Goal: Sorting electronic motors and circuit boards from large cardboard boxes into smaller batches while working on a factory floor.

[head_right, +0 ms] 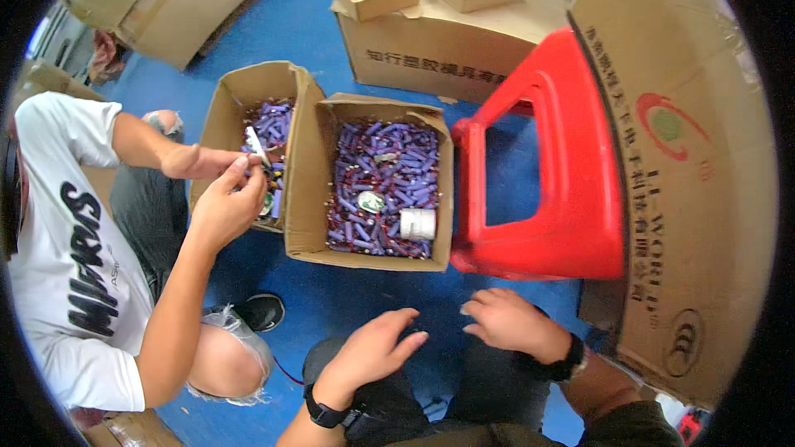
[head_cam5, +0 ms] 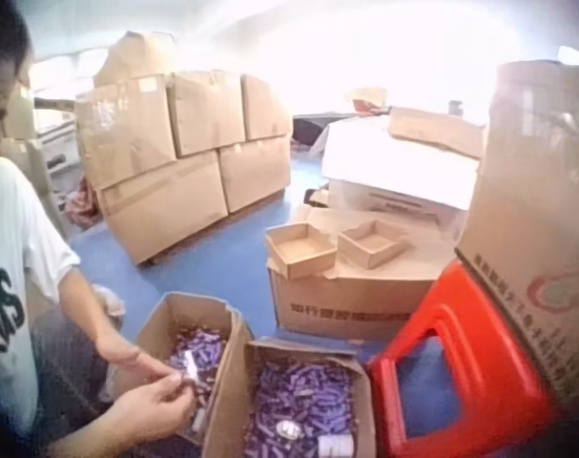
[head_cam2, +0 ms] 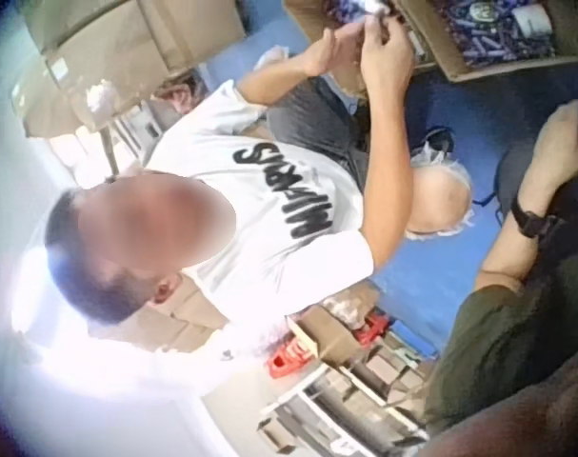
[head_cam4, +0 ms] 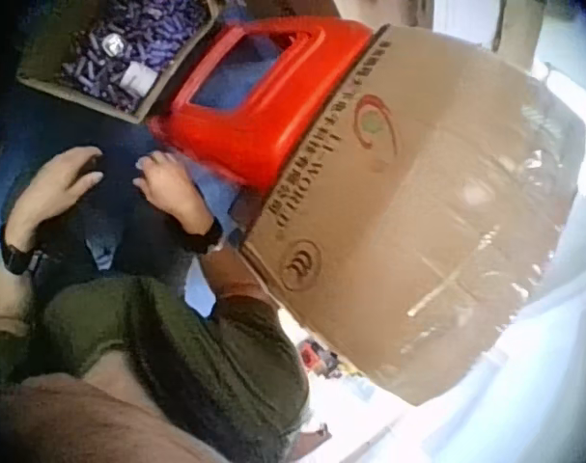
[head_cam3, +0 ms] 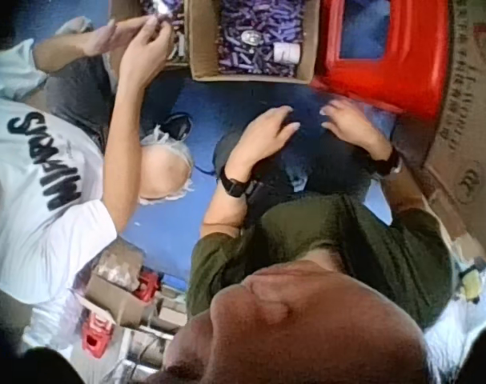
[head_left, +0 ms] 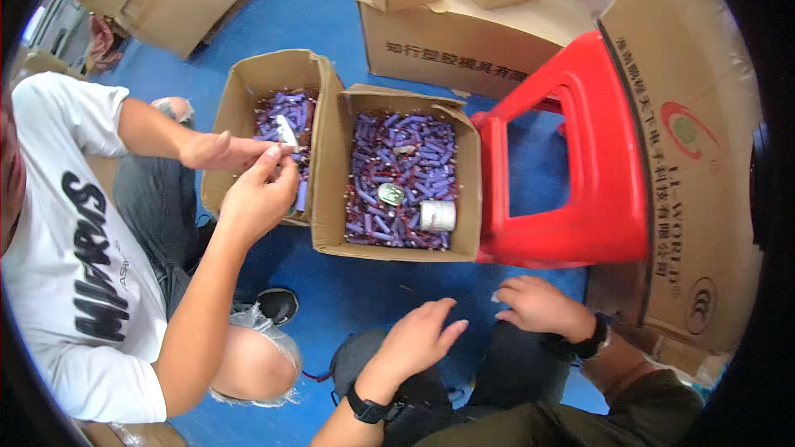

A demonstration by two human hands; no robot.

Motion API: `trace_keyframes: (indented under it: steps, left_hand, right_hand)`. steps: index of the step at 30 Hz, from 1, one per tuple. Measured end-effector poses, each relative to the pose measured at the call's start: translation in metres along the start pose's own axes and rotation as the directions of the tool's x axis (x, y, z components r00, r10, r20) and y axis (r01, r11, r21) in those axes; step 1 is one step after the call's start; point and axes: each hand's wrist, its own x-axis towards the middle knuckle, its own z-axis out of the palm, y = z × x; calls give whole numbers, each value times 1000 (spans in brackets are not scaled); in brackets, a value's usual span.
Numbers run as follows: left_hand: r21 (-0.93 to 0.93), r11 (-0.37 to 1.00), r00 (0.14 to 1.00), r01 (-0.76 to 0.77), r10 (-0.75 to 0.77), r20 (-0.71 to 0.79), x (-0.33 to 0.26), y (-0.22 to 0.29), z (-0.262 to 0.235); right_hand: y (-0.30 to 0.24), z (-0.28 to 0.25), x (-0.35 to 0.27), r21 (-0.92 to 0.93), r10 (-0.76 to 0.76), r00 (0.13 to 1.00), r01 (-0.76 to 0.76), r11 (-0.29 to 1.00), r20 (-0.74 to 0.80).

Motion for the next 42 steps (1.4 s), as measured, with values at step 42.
trace_keyframes:
  steps: [42]
  left_hand:
    - [-76, 928, 871, 365, -369, -325, -62, 168, -155]
  right_hand:
    - [-228, -342, -126, 350, 482, 474, -342, 872, -737]
